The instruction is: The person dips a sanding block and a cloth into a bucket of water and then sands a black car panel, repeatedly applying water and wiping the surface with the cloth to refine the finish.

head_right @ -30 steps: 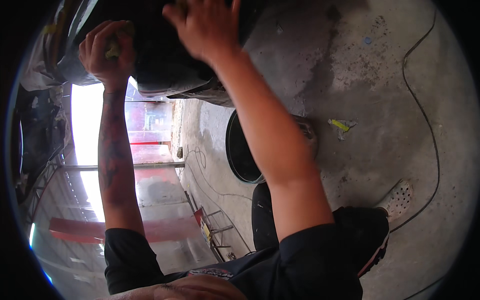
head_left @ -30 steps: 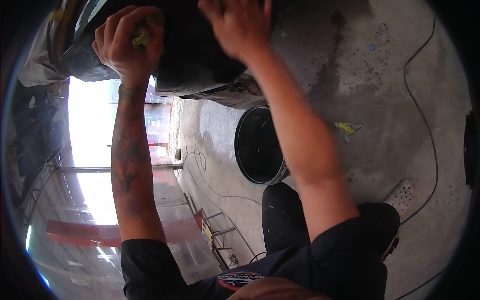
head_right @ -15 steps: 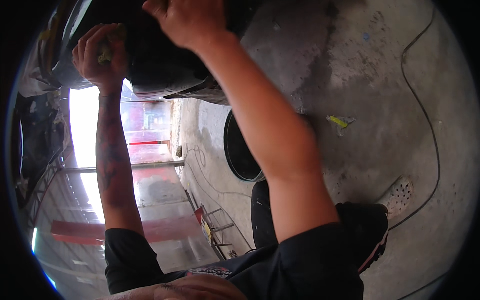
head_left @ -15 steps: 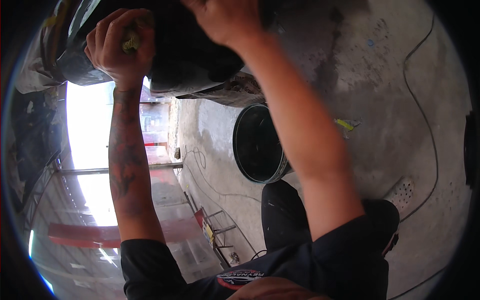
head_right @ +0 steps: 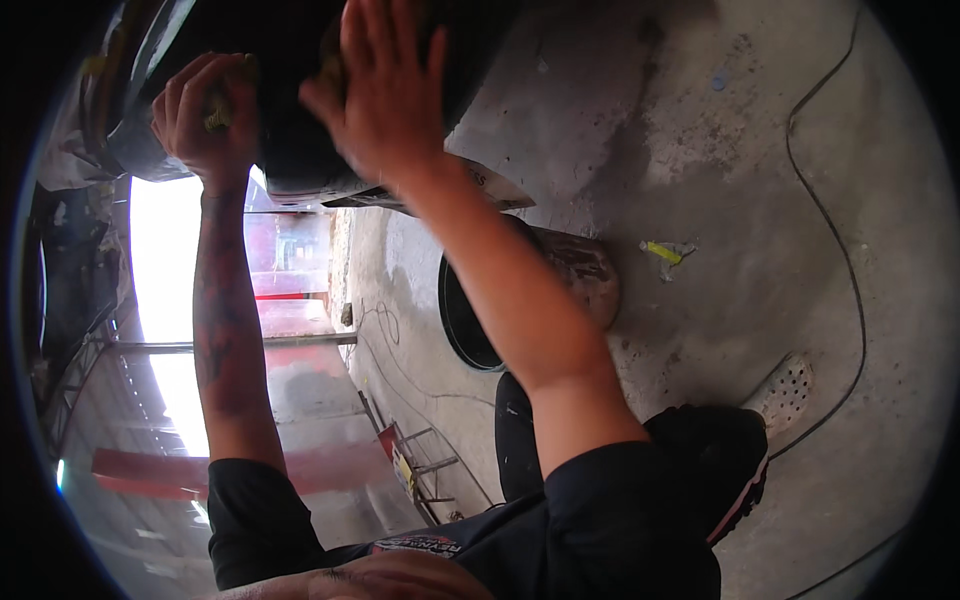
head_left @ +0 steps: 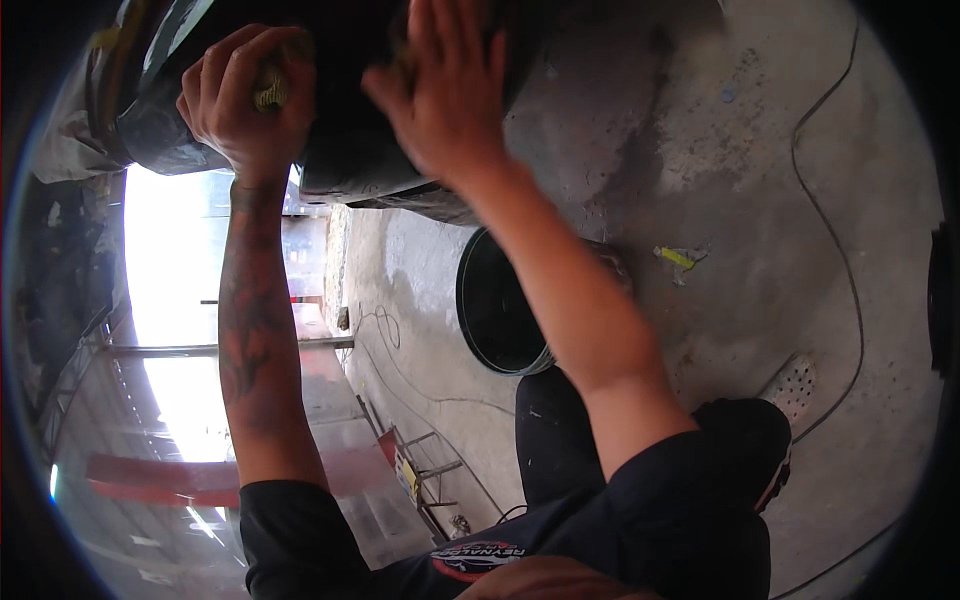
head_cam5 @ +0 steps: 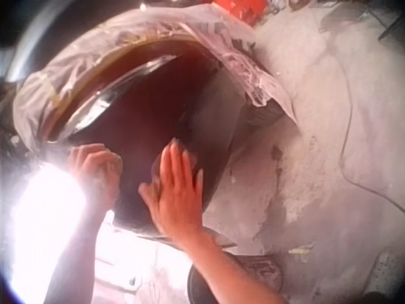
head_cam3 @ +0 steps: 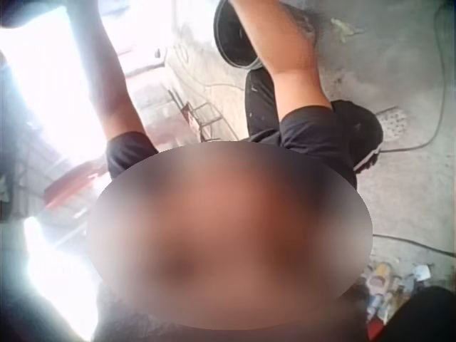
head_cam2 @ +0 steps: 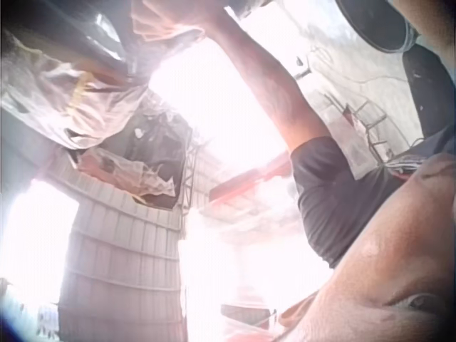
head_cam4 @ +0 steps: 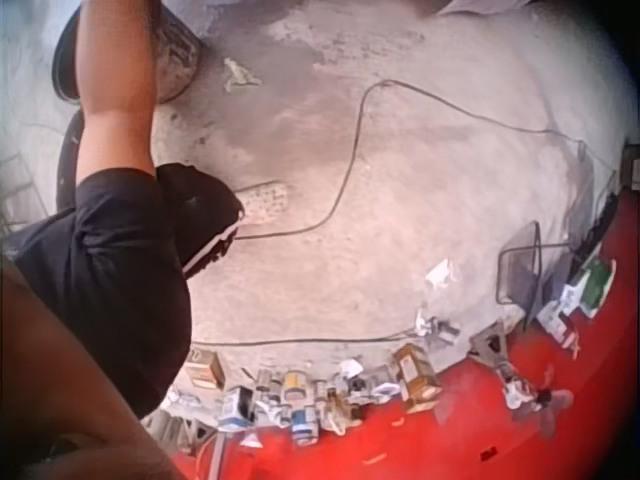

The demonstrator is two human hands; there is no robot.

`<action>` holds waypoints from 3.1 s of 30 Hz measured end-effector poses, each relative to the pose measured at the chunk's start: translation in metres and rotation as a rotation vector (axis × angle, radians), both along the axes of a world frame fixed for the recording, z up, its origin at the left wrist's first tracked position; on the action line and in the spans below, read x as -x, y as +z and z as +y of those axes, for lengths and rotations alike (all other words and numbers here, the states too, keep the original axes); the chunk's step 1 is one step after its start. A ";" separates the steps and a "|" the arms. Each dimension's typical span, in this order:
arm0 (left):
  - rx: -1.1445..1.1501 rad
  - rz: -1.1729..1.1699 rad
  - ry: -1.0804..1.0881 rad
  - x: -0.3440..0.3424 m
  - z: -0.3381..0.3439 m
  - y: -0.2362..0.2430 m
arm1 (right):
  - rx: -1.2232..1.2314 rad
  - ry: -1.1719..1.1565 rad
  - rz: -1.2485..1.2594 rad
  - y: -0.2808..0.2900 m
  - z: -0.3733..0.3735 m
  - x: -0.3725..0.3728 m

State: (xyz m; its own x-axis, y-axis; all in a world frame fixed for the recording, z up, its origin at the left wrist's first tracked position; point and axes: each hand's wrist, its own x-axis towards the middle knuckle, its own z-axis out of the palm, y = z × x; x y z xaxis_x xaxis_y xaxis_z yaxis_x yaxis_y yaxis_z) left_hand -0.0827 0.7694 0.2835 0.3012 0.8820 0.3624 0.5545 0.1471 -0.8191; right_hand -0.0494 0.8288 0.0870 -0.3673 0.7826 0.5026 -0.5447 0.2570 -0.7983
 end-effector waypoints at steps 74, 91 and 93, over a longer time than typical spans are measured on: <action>0.028 0.094 -0.001 -0.033 0.022 -0.017 | -0.250 -0.003 -0.178 0.007 -0.024 -0.023; 0.042 0.103 -0.014 0.000 -0.001 0.005 | -0.169 -0.096 -0.139 0.018 0.031 -0.008; 0.058 0.064 -0.040 0.000 0.002 0.005 | -0.192 0.004 -0.090 0.008 -0.009 -0.033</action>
